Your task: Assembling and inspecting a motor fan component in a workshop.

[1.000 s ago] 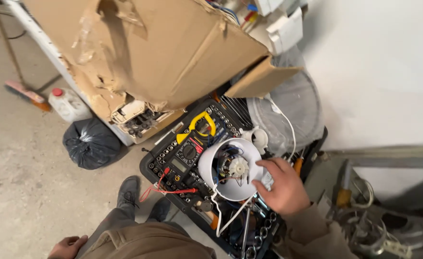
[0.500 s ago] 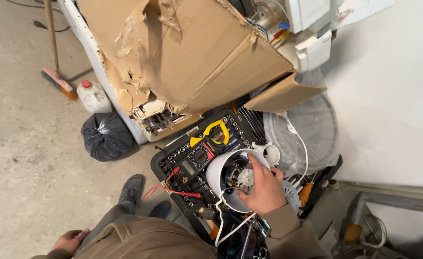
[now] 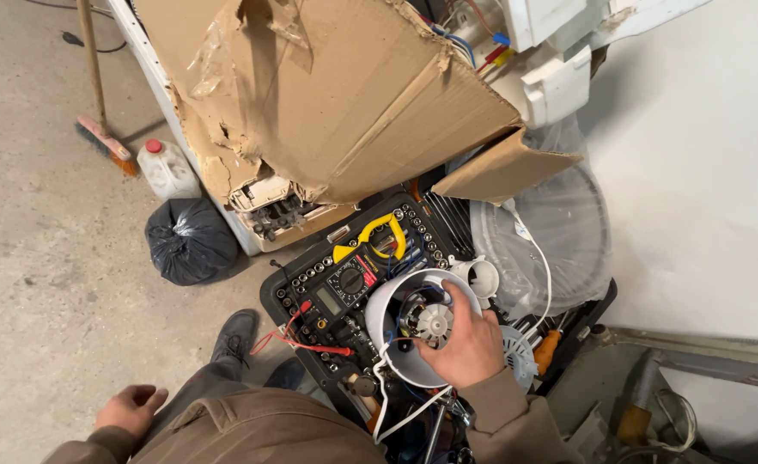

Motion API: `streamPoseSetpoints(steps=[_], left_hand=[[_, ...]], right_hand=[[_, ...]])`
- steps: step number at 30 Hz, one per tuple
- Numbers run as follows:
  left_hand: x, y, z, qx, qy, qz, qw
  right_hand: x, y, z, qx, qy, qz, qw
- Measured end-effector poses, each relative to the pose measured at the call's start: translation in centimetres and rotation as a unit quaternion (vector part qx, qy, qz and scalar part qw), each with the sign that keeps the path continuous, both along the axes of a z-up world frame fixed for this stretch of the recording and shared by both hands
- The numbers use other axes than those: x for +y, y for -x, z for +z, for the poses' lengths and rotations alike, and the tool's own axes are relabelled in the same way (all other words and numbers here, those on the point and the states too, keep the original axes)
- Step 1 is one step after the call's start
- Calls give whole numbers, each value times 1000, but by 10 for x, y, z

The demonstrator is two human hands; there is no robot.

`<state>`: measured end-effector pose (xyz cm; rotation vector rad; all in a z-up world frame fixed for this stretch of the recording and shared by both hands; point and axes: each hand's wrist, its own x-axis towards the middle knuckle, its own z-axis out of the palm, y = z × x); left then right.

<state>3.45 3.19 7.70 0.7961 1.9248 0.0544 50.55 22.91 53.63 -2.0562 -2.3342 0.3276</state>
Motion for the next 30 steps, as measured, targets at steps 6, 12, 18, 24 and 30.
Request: streamPoseSetpoints(steps=[6,12,18,24,30], left_hand=[[82,-57,195,-94,-186,-25,978],[148,-167,343,-408,-301,-151,848],[152,-248,386,-503,-199,-138,829],[142,-261,404,-565,-247,-80,783],[138,-266,428,-509,-329,-105,789]], right_hand=[[-10,7,26,18,-10,-61,998],[-21,17,37,43,3,-116,992],[-33,30,63,90,-18,-134,987],[-50,32,77,79,-105,-115,985],[-57,40,113,19,-66,-196,978]])
